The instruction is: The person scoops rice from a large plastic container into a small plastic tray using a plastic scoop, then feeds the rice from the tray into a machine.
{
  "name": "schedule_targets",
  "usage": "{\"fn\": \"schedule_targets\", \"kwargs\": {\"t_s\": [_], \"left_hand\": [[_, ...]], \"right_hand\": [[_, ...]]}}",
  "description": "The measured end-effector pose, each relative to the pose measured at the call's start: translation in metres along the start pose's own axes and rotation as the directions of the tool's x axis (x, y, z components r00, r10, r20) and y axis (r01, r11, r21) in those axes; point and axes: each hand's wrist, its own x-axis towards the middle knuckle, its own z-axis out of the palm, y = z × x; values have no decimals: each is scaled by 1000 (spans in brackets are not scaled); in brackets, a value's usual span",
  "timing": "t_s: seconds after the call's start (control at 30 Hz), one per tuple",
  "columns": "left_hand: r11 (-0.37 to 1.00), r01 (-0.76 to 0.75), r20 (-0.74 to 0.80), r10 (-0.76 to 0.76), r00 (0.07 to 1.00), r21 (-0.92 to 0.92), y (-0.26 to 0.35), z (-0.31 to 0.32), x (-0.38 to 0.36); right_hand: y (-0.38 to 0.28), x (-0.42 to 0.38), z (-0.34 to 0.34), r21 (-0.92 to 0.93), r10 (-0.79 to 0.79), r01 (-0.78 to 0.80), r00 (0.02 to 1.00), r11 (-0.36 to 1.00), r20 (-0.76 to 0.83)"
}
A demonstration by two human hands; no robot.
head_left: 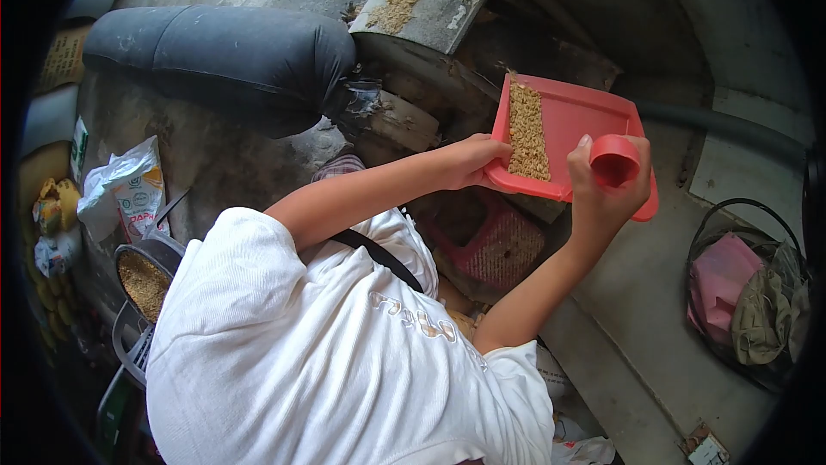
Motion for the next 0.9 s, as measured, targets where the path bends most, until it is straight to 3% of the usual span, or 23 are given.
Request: {"fn": "schedule_targets", "kwargs": {"t_s": [0.9], "left_hand": [[1000, -5, -20, 5, 1000, -6, 0, 0, -4]], "right_hand": [[-4, -2, 2, -17, -2, 2, 1000, 1000, 13]]}}
